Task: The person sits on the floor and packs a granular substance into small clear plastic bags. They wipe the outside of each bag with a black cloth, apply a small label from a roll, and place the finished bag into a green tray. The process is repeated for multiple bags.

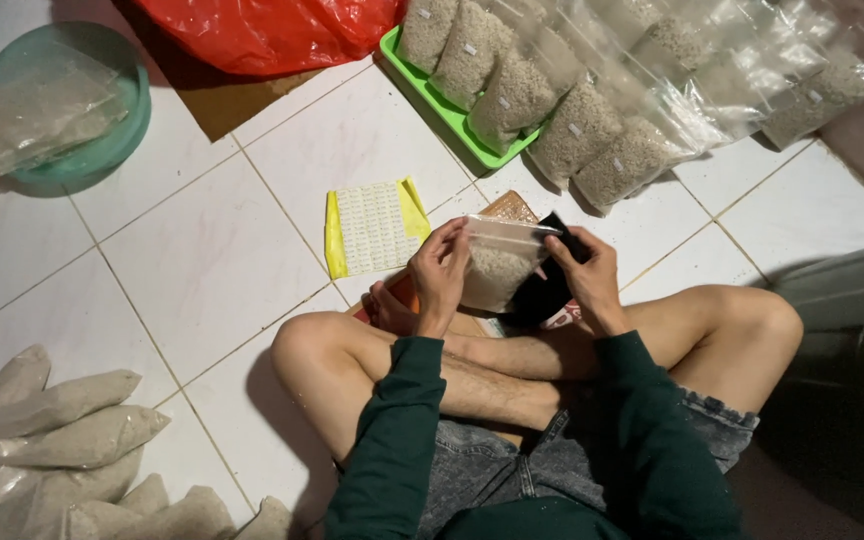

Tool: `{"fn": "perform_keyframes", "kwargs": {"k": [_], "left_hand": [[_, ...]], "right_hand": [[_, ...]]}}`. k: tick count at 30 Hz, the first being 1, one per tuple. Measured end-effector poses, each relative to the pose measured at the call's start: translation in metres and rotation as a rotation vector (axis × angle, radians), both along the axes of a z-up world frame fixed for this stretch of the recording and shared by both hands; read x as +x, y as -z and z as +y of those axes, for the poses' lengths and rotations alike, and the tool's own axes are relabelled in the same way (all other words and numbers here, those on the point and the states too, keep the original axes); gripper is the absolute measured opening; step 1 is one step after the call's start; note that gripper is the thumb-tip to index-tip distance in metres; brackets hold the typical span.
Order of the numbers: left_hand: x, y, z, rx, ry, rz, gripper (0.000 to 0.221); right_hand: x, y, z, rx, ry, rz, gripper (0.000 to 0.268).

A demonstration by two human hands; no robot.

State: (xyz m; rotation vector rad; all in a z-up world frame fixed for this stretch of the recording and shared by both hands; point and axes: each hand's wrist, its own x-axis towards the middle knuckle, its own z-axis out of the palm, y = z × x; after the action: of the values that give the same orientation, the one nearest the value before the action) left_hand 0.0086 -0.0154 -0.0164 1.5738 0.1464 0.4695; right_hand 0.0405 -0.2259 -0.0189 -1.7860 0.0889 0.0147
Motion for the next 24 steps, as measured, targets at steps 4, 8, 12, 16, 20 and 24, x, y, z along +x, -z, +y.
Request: {"fn": "perform_keyframes", "kwargs": {"k": [4, 8, 12, 16, 20, 24], "left_hand": [[0.003, 0.005, -0.001, 0.011, -0.038, -0.030, 0.030], [0.003, -0.004, 0.001, 0.206, -0.069, -0.124, 0.032], [0.001, 0.004, 0.004, 0.411, -0.086, -0.157, 0.026], [-0.002, -0.006, 0.005, 0.478, -0.102, -0.188, 0.022], [0.003, 0.006, 0.003, 0.465, -0.134, -0.233, 0.019], [0.002, -0.001, 0.002, 0.520, -0.157, -0.266, 0.019]], "right_hand": [[-0.002, -0.031, -0.003, -0.018, 0.025, -0.064, 0.047], [0.000, -0.027, -0.014, -0.027, 0.022, -0.255, 0.053], [0.000, -0.035, -0.023, -0.132, 0.052, -0.382, 0.015], [-0.010, -0.055, -0.019, -0.172, 0.121, -0.429, 0.017], [-0.010, -0.046, -0.032, -0.093, 0.207, -0.435, 0.039], [-0.018, -0.055, -0.051, -0.134, 0.193, -0.442, 0.035]]}}
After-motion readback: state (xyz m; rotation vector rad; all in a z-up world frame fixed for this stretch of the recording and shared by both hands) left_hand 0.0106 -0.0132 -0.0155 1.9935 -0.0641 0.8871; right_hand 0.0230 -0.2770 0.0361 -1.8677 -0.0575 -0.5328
